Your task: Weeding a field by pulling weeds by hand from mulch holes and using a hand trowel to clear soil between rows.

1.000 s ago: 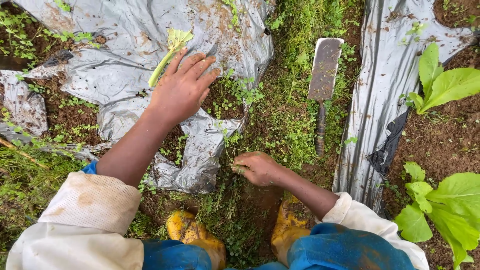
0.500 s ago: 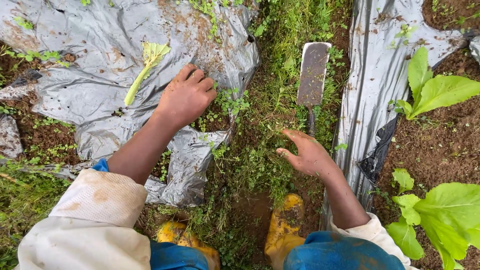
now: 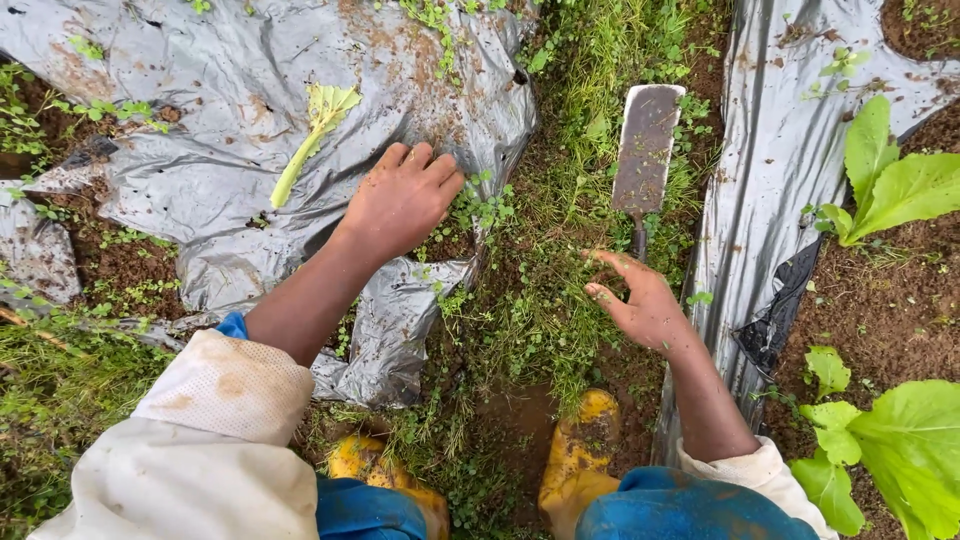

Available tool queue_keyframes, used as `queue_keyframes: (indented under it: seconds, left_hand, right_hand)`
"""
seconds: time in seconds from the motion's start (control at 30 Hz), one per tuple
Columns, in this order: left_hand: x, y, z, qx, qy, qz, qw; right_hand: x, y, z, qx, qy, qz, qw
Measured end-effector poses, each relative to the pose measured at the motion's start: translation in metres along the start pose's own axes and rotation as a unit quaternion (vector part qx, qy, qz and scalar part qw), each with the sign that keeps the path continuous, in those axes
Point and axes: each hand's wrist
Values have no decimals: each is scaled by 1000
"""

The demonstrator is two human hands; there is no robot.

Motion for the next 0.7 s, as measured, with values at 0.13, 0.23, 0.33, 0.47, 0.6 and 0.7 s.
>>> queue_keyframes:
  seconds: [0.13, 0.23, 0.33, 0.47, 0.6, 0.7]
  left_hand:
    - [-3, 14, 11, -17, 28, 13, 999]
    - [-7, 24, 16, -24, 37, 37, 998]
    - [-9, 10, 12, 11, 37, 39, 999]
    - [-1, -7, 1, 91, -14, -38, 995]
    - [13, -26, -16, 86, -84, -93, 988]
    - [15, -32, -11, 105, -135, -144, 975]
  right_hand:
    - [6, 6, 1, -23, -24, 1, 999]
    - [3, 9, -3, -29, -27, -5, 999]
    - [0, 13, 4, -23, -32, -5, 999]
    - [-1, 17, 15, -38, -36, 6, 999]
    - [-3, 16, 12, -55, -37, 7, 998]
    - [3, 14, 0, -39, -18, -3, 999]
Point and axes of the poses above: each hand's wrist, its own x-axis away from the middle knuckle, its own y-axis out of the palm, z = x × y, and after that the axes turned 1 degree about -z, right-handed
